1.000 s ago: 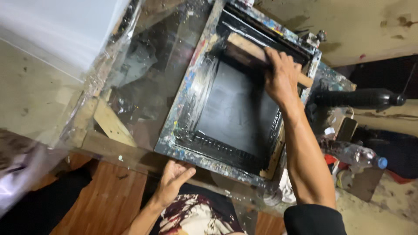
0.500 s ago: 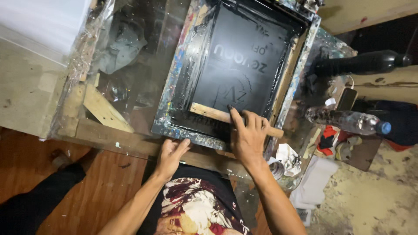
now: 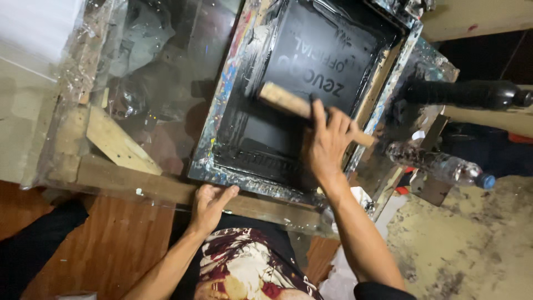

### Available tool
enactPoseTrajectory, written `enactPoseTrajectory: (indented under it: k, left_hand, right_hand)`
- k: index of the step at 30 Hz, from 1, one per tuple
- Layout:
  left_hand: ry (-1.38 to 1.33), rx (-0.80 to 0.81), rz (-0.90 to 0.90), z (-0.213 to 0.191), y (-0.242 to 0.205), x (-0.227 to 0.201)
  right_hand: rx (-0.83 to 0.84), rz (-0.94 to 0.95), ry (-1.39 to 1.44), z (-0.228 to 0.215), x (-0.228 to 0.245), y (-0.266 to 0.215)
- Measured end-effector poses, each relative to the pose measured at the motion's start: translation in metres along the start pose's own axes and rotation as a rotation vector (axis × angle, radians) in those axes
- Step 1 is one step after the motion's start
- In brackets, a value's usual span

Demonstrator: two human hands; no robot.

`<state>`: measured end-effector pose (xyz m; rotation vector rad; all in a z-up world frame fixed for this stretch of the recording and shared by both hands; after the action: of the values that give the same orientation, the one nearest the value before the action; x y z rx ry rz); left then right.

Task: The person performs screen printing by placing a white sheet under a screen frame, applying black ink, and using a squeegee to pull the ink across the mesh. They lift the screen to reveal the printed logo and repeat the process for multiple sheets.

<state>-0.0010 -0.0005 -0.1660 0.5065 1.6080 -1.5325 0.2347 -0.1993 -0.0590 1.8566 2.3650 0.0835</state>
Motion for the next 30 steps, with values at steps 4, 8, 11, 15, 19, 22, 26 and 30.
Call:
enactPoseTrajectory:
  k: [4, 8, 11, 15, 19, 22, 26, 30]
  left_hand:
    - [0.096, 0.012, 0.004, -0.007, 0.001, 0.039]
    - [-0.050, 0.022, 0.091, -0.003, -0.001, -0.020]
    - [0.039, 0.021, 0.093, -0.006, -0.005, -0.025]
    - [0.129, 0.027, 0.130, -0.003, -0.010, -0.057]
    - [0.098, 0.093, 0.156, 0.002, -0.031, -0.116]
    - [0.177, 0.094, 0.129, 0.008, -0.052, -0.152]
    - [0.310, 0.209, 0.396, 0.022, -0.061, -0.218]
    - [0.134, 0.316, 0.948, 0.034, -0.058, -0.267]
  right_hand:
    - [-0.004, -0.017, -0.066, 0.011, -0.014, 0.068]
    - [-0.010, -0.016, 0.011, 0.018, -0.026, 0.138]
    - [0.021, -0.016, -0.056, 0.017, -0.030, 0.170]
    - [0.041, -0.060, 0.148, -0.017, -0.027, 0.155]
    - [0.058, -0.112, 0.530, -0.084, -0.015, 0.084]
    - [0.092, 0.009, 0.476, -0.147, -0.024, 0.010]
    - [-0.048, 0.086, 0.445, -0.218, -0.027, -0.039]
    - [-0.419, -0.074, 0.441, -0.254, -0.030, -0.024]
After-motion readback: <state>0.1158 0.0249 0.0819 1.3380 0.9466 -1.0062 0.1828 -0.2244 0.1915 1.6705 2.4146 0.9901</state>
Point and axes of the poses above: each hand's wrist, its own y-axis towards the middle knuckle, its own z-axis out of the palm, x = y × z, the point moved 4 cm from there along y, towards the middle knuckle, and after that the axes turned 12 degrees about z, right-handed, at the moved point
